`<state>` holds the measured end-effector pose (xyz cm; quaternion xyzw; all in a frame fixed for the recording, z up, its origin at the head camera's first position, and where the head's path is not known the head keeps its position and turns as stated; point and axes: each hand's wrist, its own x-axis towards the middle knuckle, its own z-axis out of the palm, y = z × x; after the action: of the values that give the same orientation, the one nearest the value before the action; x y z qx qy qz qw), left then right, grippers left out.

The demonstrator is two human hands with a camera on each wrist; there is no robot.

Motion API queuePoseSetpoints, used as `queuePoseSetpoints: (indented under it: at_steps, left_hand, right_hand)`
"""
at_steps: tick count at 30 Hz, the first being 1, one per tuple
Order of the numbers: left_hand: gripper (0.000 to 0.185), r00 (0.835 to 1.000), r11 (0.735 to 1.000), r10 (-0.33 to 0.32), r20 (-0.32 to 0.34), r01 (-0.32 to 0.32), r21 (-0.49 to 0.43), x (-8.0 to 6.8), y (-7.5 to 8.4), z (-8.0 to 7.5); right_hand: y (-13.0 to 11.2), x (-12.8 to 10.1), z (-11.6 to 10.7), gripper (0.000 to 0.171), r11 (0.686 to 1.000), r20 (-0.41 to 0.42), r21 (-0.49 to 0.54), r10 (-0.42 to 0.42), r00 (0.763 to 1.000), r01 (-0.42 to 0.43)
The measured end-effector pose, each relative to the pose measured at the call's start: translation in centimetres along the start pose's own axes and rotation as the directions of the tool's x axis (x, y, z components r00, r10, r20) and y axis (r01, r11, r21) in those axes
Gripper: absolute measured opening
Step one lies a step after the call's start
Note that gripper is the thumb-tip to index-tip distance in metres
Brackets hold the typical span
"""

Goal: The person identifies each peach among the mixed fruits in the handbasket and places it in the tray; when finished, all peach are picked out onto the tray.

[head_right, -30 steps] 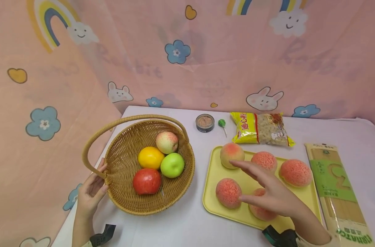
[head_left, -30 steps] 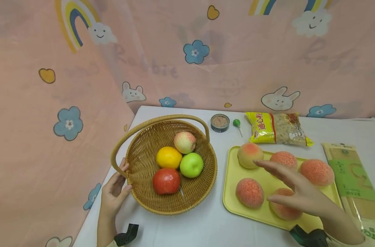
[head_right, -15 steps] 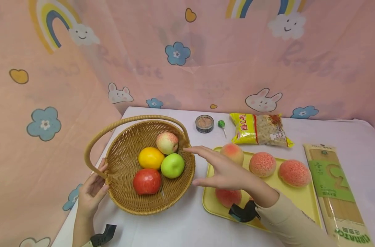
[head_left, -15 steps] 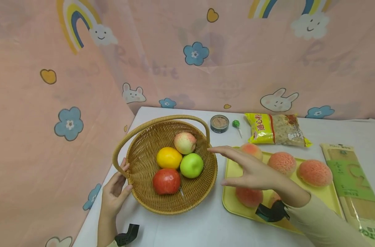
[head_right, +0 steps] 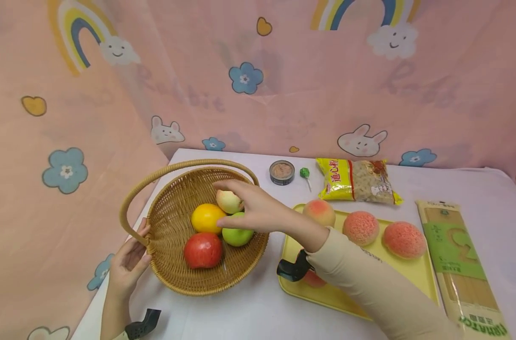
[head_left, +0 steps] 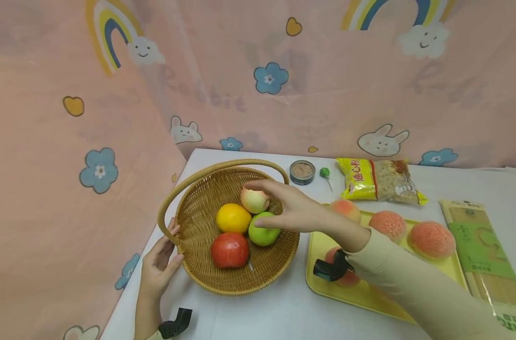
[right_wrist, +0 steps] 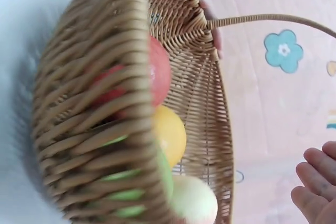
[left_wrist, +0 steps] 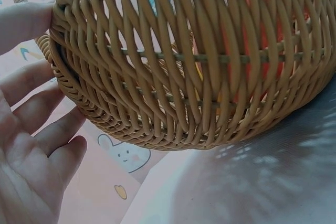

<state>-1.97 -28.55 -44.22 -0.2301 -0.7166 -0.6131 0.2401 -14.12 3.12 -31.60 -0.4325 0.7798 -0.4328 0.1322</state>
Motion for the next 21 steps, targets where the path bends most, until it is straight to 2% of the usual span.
queuePoseSetpoints:
  at_steps: [5, 14, 21]
  left_hand:
    - [0.052, 1.000, 1.000, 0.005, 0.005, -0.004, -0.028, 0.0, -0.1, -0.1]
    - [0.050, 1.000, 1.000, -0.012, -0.001, 0.012, 0.023, 0.0, -0.1, -0.1]
    - [0.050, 1.000, 1.000, -0.014, 0.004, 0.014, 0.019, 0.0, 0.0, -0.1]
  right_hand:
    - [-0.2, 2.7, 0.4, 0.068, 1.000, 0.010, -0.007, 0.024, 1.000, -0.024]
    - [0.8, 7.2, 0.8, 0.068, 0.992, 0.077, -0.012, 0.128, 0.989, -0.127]
    - [2.9, 8.6, 1.6, 0.072, 0.971, 0.111, 0.019, 0.234, 0.966, -0.238]
